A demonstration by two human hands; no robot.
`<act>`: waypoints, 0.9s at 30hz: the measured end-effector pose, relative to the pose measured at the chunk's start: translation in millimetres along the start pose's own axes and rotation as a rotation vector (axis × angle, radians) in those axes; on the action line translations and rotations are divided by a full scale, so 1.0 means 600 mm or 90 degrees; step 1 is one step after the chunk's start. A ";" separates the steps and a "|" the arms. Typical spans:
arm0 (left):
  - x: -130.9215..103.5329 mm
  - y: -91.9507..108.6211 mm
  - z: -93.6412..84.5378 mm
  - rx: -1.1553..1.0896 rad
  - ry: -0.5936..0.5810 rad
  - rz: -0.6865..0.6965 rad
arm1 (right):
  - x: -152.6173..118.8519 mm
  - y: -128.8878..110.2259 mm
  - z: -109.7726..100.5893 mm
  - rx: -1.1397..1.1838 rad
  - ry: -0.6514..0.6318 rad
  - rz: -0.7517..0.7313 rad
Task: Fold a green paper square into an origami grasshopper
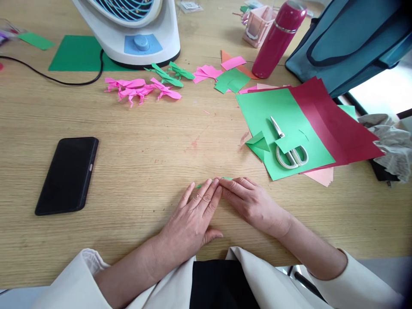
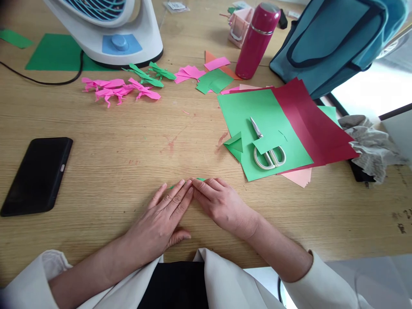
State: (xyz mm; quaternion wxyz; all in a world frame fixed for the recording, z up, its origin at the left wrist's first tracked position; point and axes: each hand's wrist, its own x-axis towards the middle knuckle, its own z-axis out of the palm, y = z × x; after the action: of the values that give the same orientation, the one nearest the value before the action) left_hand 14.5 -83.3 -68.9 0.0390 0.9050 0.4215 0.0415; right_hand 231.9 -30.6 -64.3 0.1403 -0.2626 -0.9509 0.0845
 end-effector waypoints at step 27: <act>0.004 0.006 -0.001 -0.033 -0.004 -0.045 | -0.010 0.010 -0.010 0.027 0.009 -0.026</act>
State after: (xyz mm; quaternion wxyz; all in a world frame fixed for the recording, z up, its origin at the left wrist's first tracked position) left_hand 19.0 -83.8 -68.0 0.0648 0.8884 0.4519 0.0484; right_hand 241.6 -28.3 -61.2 0.1544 -0.2407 -0.9530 0.0996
